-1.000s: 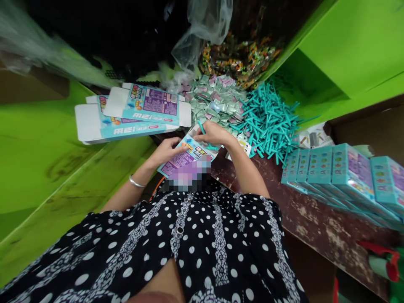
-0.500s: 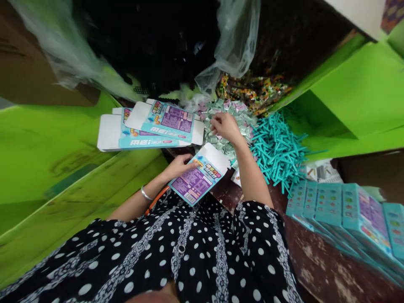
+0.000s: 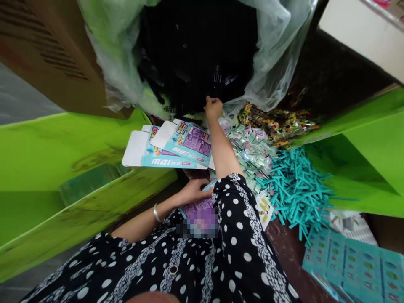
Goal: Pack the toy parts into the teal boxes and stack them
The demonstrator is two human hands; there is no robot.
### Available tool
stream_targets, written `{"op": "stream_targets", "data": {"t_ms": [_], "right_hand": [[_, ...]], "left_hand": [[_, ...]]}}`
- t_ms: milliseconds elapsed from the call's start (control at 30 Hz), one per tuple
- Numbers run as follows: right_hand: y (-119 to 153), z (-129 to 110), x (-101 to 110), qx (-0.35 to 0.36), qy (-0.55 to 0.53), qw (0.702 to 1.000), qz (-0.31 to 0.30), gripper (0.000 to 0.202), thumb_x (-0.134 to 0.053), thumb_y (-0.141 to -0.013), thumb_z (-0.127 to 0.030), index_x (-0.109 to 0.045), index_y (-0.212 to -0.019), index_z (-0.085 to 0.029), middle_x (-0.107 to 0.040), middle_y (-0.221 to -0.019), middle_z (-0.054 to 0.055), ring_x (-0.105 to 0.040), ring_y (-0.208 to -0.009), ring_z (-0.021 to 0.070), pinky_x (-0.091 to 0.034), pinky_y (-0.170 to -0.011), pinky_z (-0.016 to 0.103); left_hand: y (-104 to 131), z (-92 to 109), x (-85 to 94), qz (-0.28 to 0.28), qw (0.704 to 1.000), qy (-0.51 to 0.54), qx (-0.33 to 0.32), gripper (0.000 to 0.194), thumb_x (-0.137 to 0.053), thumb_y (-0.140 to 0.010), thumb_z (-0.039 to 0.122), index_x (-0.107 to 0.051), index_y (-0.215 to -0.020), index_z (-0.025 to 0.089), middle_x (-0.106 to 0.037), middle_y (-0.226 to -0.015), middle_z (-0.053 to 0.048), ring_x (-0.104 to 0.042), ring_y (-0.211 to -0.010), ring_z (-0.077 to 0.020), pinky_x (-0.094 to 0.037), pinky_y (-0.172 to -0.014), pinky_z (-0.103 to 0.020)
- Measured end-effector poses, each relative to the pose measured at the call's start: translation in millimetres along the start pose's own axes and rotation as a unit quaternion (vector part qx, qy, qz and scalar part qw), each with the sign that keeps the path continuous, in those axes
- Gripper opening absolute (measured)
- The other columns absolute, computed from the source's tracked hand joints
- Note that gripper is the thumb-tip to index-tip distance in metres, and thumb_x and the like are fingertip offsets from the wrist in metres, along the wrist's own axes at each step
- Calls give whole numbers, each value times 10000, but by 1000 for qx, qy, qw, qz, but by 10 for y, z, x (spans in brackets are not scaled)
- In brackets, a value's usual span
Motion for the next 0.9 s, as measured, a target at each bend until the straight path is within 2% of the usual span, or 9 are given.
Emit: {"op": "stream_targets", "data": {"t_ms": [67,133,200,300,400,533,633,733,900], "right_hand": [[-6,-37,68,-10,26,999,45,431,-526,-1165,-584,-677,-1098,-186,-739,-962,60,-806,-937,227,-613,-864,354],[8,-84,249,7,29,998,58,609,-445,-1140,-766,-677,-1176,-204,-738,-1007,69,-789,-978,212,-610,-810,330],[52,-122,565,64,43,996,51,777,-354,-1066,-928,-673,-1225,-238,-733,-980,69,-774,-999,208,-608,-769,321],[269,-114,1262,183,73,980,31,810,-335,-1038,-968,-670,-1281,-271,-745,-963,81,-802,-1011,255,-629,-749,376],[754,2,2044,245,91,965,29,736,-404,-1064,-916,-661,-1361,-294,-776,-1045,114,-832,-1033,326,-646,-733,453],[1662,213,2785,176,73,982,13,597,-636,-1028,-823,-673,-1308,-297,-785,-961,102,-833,-918,310,-656,-712,449],[2308,275,2990,100,58,993,-9,480,-777,-980,-703,-678,-1187,-282,-756,-840,45,-809,-776,255,-652,-670,403],[2787,237,2980,32,37,998,-45,369,-809,-957,-577,-651,-1093,-273,-744,-785,17,-796,-731,234,-661,-670,398],[3129,214,2888,-40,-13,996,-83,307,-806,-913,-465,-614,-982,-236,-789,-803,59,-809,-744,234,-663,-688,373]], "left_hand": [[-4,-3,2,-1,1000,8,0,539,-792,-866,737,-790,-886,198,-771,-864,-90,-674,-788,-267,-393,-711,-358],[-3,-2,6,3,1000,16,6,520,-817,-847,727,-788,-870,208,-770,-851,-92,-671,-779,-268,-399,-710,-365],[3,-1,8,10,1000,24,12,519,-818,-835,732,-778,-850,215,-767,-841,-87,-672,-784,-272,-405,-712,-364],[21,-14,4,24,999,40,10,568,-792,-823,778,-753,-837,212,-759,-835,-67,-672,-794,-270,-413,-707,-347],[44,-43,4,50,997,64,3,611,-787,-796,800,-745,-859,194,-761,-845,-57,-672,-792,-259,-434,-705,-331],[76,-45,-9,71,989,132,-16,625,-791,-802,790,-757,-908,175,-781,-882,-55,-678,-815,-240,-487,-733,-324],[102,25,-66,92,982,162,-38,639,-821,-789,796,-756,-903,170,-783,-877,-52,-677,-821,-230,-512,-746,-320],[127,130,-170,94,979,171,-58,662,-846,-767,811,-758,-892,167,-791,-872,-59,-685,-818,-231,-535,-755,-321],[135,230,-236,109,977,170,-70,670,-834,-796,818,-773,-923,162,-797,-902,-69,-689,-829,-234,-537,-776,-328]]}}
Point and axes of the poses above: each hand's wrist, its own y-axis away from the middle knuckle, its own x-axis out of the back of the hand, z = x × y, the point moved 1 cm from there along -y, towards the middle knuckle
